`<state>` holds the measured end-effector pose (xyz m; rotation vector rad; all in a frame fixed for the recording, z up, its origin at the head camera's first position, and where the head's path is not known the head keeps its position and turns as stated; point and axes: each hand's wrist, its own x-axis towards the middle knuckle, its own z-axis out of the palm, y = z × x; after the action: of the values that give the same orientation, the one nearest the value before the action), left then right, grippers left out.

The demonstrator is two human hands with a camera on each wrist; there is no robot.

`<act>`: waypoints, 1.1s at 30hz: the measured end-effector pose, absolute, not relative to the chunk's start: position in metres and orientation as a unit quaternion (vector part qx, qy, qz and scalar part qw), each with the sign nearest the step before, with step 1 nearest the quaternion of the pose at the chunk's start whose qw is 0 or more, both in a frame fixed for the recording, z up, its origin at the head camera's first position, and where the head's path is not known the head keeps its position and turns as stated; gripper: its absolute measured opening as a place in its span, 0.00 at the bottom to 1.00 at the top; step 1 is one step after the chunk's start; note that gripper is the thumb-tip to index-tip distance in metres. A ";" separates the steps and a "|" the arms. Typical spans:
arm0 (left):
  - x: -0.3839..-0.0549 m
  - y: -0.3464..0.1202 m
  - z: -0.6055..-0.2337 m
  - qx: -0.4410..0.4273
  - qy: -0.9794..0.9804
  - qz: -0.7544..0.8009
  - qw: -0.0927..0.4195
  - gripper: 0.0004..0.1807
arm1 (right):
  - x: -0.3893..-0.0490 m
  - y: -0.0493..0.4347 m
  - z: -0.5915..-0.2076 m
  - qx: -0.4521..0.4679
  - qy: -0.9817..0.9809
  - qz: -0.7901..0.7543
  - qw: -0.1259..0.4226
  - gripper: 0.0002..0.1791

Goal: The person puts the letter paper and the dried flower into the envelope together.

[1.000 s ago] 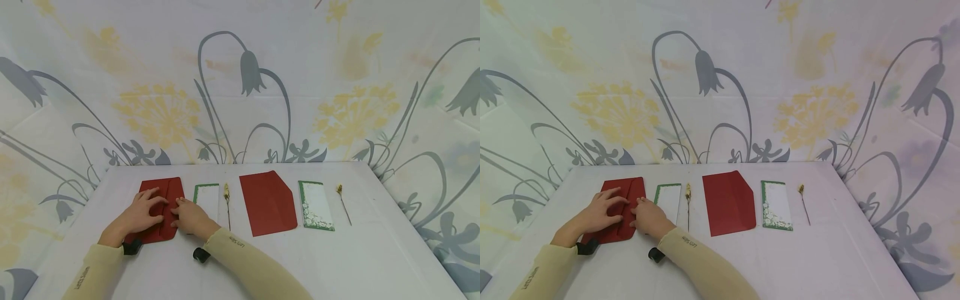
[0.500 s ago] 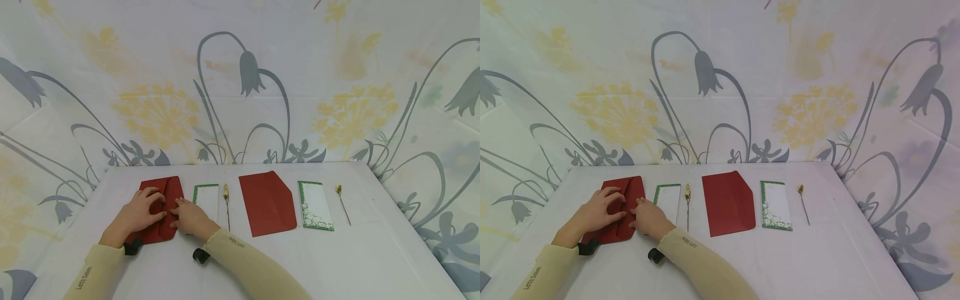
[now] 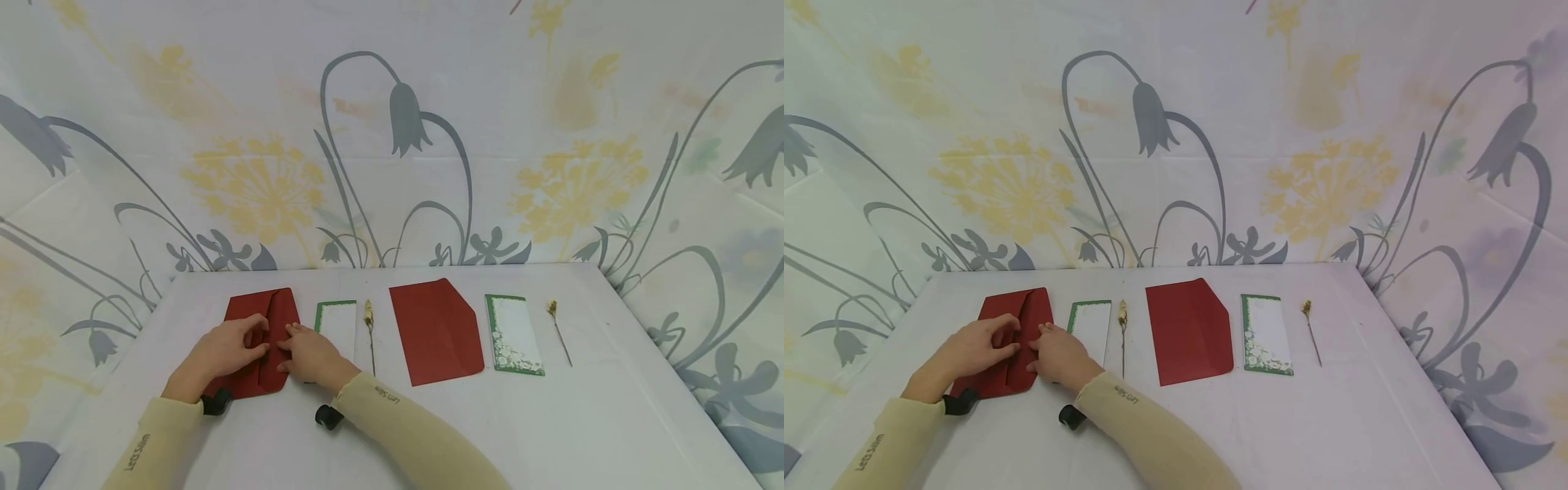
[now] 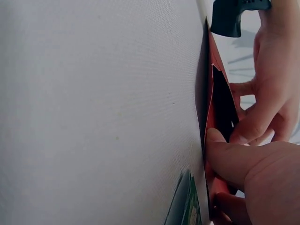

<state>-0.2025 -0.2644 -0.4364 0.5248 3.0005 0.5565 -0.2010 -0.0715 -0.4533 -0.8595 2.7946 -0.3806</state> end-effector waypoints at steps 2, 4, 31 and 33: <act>-0.203 -0.265 -0.437 0.175 0.964 0.201 0.023 0.14 | -0.202 -0.071 -0.452 -0.293 0.945 -0.115 0.092 0.27; -0.203 -0.265 -0.438 0.181 0.958 0.220 0.025 0.14 | -0.203 -0.070 -0.450 -0.300 0.945 -0.099 0.086 0.27; -0.209 -0.267 -0.446 0.174 0.945 0.266 0.075 0.14 | -0.210 -0.018 -0.441 -0.250 0.884 -0.394 0.011 0.20; -0.210 -0.266 -0.445 0.168 0.945 0.269 0.083 0.13 | -0.209 -0.011 -0.441 -0.234 0.879 -0.415 0.012 0.19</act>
<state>-0.2099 -0.2662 -0.4447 0.5021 2.8209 0.8034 -0.2094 -0.0111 -0.4409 -0.7310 2.7415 -1.2931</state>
